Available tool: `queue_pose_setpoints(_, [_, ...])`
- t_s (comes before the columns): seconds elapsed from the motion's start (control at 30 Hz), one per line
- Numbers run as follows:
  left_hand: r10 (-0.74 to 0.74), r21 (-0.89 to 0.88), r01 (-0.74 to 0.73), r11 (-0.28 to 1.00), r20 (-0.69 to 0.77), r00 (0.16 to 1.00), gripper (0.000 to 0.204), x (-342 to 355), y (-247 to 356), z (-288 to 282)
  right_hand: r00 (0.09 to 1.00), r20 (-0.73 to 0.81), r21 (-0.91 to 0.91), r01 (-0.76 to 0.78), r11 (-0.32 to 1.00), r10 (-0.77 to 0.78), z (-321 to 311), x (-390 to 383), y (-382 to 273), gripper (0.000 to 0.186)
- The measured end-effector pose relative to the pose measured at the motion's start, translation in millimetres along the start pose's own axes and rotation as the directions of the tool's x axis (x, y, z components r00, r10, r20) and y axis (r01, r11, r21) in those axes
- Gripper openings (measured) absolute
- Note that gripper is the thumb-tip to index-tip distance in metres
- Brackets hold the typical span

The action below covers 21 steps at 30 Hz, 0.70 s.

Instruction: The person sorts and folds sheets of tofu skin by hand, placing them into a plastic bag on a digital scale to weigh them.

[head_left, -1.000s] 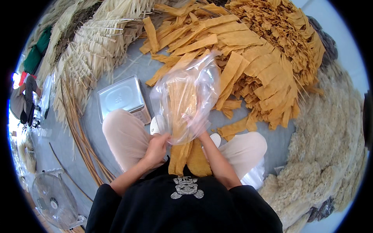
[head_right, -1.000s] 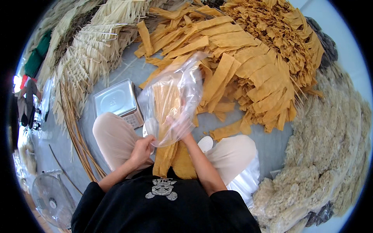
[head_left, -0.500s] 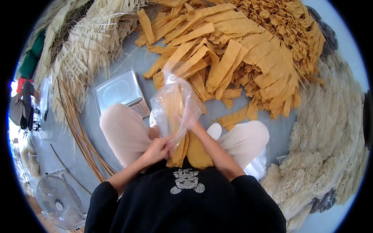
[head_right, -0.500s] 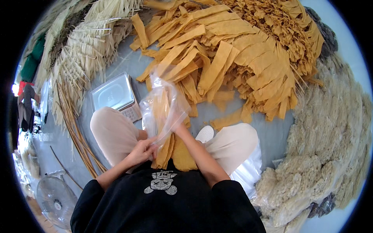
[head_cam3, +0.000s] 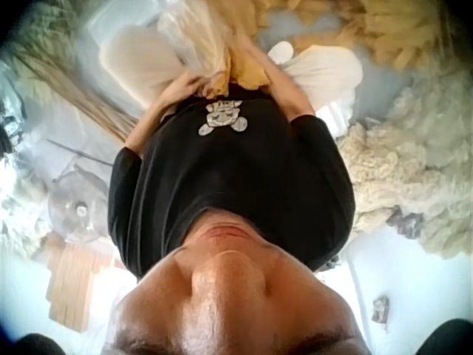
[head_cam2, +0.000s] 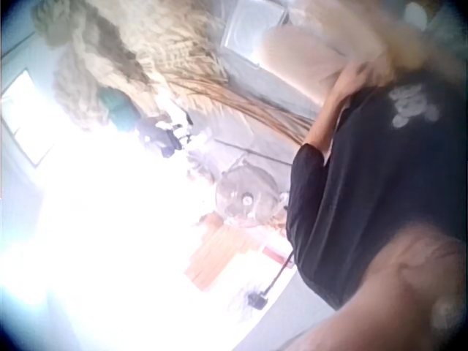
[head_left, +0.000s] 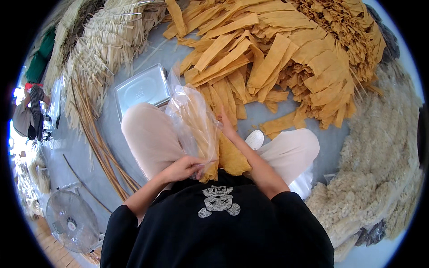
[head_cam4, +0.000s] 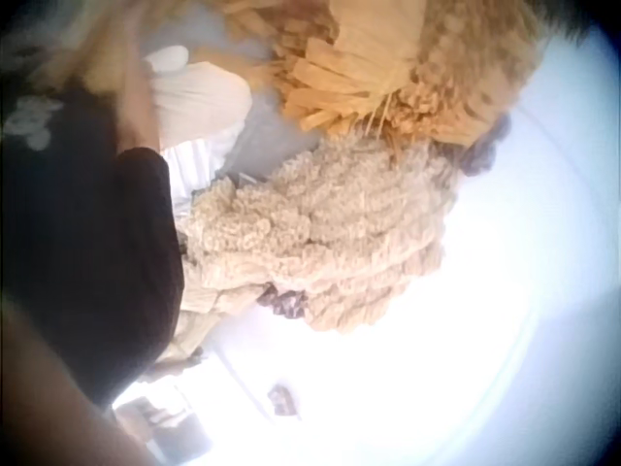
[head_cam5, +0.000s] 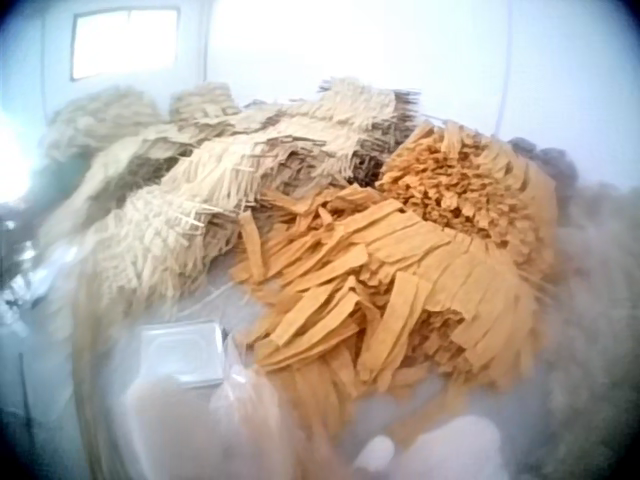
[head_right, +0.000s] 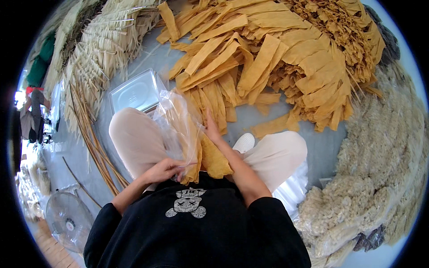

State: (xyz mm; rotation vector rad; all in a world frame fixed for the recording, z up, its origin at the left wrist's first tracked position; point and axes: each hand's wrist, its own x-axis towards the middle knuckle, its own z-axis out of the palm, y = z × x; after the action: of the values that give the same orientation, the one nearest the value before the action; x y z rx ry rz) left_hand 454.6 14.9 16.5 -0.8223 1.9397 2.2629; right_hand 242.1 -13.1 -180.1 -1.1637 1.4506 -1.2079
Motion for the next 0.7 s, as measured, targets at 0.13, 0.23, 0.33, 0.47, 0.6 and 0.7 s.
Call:
queue_pose_setpoints(0.13, [0.033,0.068,-0.038,0.997,0.075,0.997,0.039,4.7,13.8,0.9,0.952,0.305,0.046,0.03,0.998,-0.043,-19.4,17.6,19.1,0.035])
queue_pose_setpoints(0.23, [0.019,0.018,-0.02,1.0,0.036,0.999,0.038,-4.9,12.3,2.6,0.996,0.08,0.014,0.037,0.999,-0.038,-16.6,1.4,18.2,0.019])
queue_pose_setpoints(0.33, [-0.036,0.047,0.046,0.998,-0.18,0.983,0.035,-11.6,-5.9,9.1,0.957,0.068,0.062,-0.287,0.956,0.283,-25.9,-27.4,23.2,0.025])
queue_pose_setpoints(0.47, [-0.009,-0.102,-0.054,0.993,-0.531,0.848,0.027,-11.2,-42.4,24.6,0.805,0.271,-0.562,-0.313,0.765,0.528,-59.8,-54.2,4.6,0.039])
queue_pose_setpoints(0.6, [-0.018,-0.127,-0.083,0.988,-0.64,0.768,0.018,-8.1,-47.6,29.8,0.71,0.327,-0.731,-0.228,0.643,0.623,-83.8,-72.3,-9.3,0.037])
queue_pose_setpoints(0.7, [0.049,0.155,0.055,0.986,-0.593,0.804,0.015,-7.6,-39.9,29.6,0.602,0.352,-0.741,-0.288,0.607,0.716,-108.5,-87.7,-48.2,0.036])
